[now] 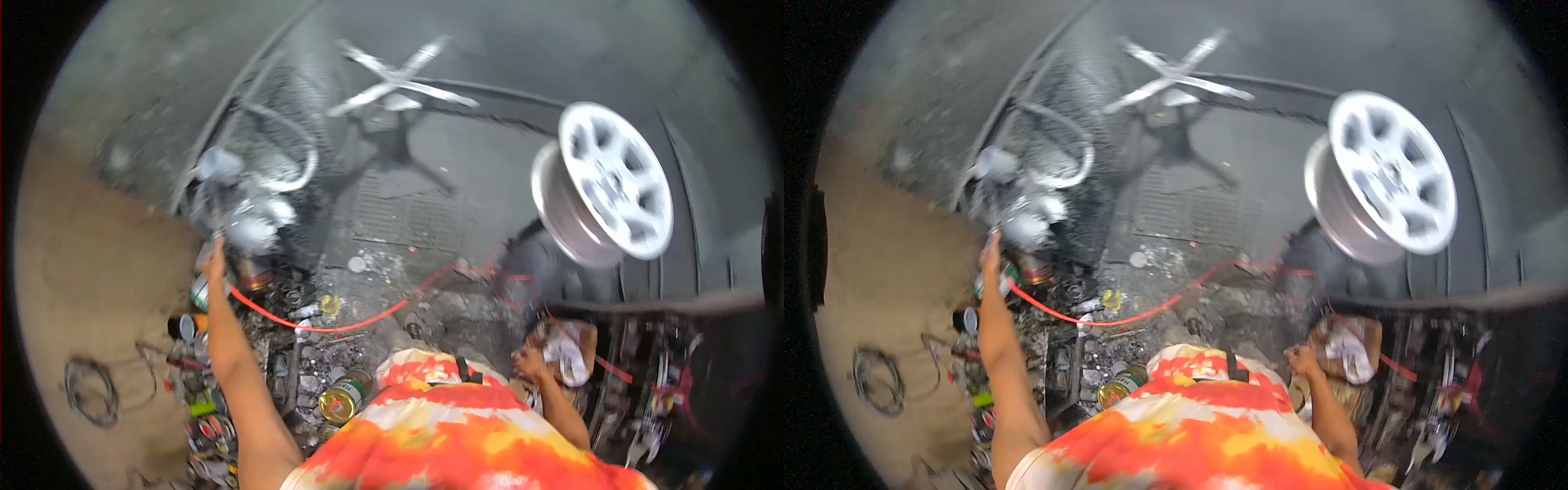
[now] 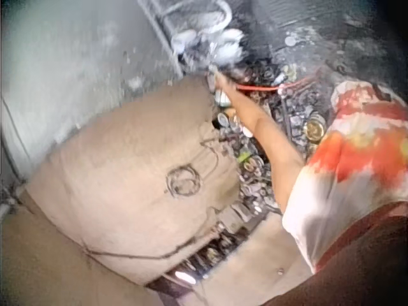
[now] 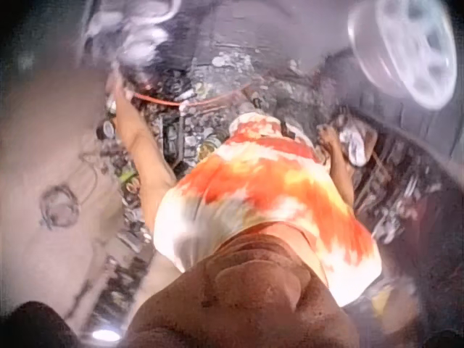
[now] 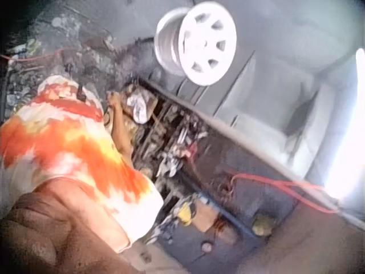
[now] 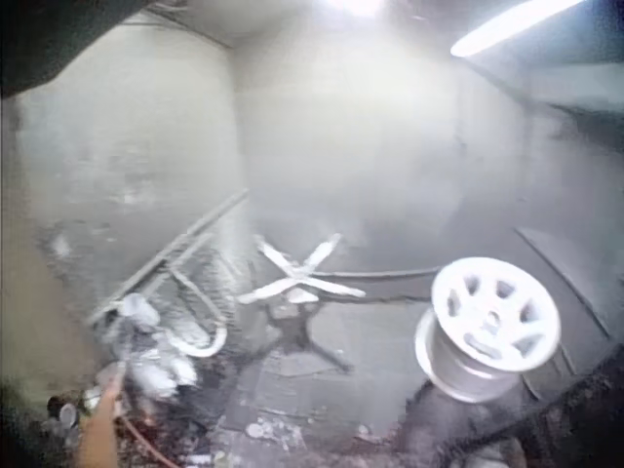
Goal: The person places a car rim on a stand in a paint booth, wipes the rim with a cloth, and then coats it with paint using a spray gun.
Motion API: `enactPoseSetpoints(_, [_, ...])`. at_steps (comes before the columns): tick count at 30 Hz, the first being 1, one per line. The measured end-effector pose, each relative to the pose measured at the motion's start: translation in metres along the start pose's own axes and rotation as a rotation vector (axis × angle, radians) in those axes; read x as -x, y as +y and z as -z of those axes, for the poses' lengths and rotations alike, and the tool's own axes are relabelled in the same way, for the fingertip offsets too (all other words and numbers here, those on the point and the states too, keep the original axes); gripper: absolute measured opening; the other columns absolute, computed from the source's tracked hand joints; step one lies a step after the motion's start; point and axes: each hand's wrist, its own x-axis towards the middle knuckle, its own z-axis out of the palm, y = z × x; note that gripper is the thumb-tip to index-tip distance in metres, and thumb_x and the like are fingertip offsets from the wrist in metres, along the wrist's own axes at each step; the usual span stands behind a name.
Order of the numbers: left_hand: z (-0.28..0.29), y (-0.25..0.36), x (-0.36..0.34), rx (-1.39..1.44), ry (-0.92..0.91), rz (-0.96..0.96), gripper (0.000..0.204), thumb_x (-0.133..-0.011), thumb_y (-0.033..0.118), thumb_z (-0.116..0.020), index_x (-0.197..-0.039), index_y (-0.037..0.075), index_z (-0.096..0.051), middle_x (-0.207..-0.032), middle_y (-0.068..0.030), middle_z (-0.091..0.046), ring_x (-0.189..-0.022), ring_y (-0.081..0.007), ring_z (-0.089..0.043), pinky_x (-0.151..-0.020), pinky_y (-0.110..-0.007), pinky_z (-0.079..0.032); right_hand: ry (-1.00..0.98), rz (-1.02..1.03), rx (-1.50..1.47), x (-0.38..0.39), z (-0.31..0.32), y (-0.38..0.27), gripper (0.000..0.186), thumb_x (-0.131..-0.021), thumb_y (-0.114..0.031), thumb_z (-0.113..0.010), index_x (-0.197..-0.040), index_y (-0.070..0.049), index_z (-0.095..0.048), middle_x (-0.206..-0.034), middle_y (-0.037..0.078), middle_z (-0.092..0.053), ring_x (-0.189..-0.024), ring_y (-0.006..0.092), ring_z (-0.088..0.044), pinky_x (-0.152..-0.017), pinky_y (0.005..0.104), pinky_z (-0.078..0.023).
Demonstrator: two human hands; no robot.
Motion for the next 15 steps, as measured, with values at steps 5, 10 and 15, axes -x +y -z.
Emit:
enactPoseSetpoints(5, [-0.042, 0.082, 0.106, 0.161, 0.332, -0.137, 0.052, -0.096, 0.050, -0.068, -0.106, -0.001, -0.074, -0.105, -0.0181, -0.075, -0.097, -0.0344, -0.070, -0.087, -0.043, -0.052, 0.247, -0.120, 0.075, 0.061, 0.031, 0.082, 0.027, -0.096, -0.025, -0.065, -0.097, 0.000, -0.075, -0.081, 0.010, -0.075, -0.068, 0.0181, -0.071, -0.059, 0.0339, -0.056])
enactPoseSetpoints(10, [-0.074, 0.147, 0.290, 0.349, -0.089, -0.525, 0.033, -0.107, 0.025, -0.055, -0.097, -0.003, -0.068, -0.088, -0.0128, -0.070, -0.079, -0.0254, -0.065, -0.077, -0.040, -0.052, 0.294, -0.131, 0.127, 0.073, 0.028, 0.143, 0.025, -0.097, -0.022, -0.064, -0.095, 0.002, -0.073, -0.079, 0.010, -0.073, -0.063, 0.0187, -0.069, -0.055, 0.0324, -0.055])
enactPoseSetpoints(15, [-0.151, 0.240, 0.440, 0.644, -0.929, -0.274, 0.040, -0.107, 0.035, -0.059, -0.087, 0.001, -0.070, -0.075, -0.0051, -0.068, -0.067, -0.0104, -0.062, -0.061, -0.027, -0.048, 0.237, -0.259, -0.485, 0.048, 0.023, 0.125, 0.025, -0.103, -0.021, -0.059, -0.110, 0.001, -0.069, -0.087, 0.011, -0.070, -0.062, 0.0187, -0.068, -0.054, 0.0325, -0.057])
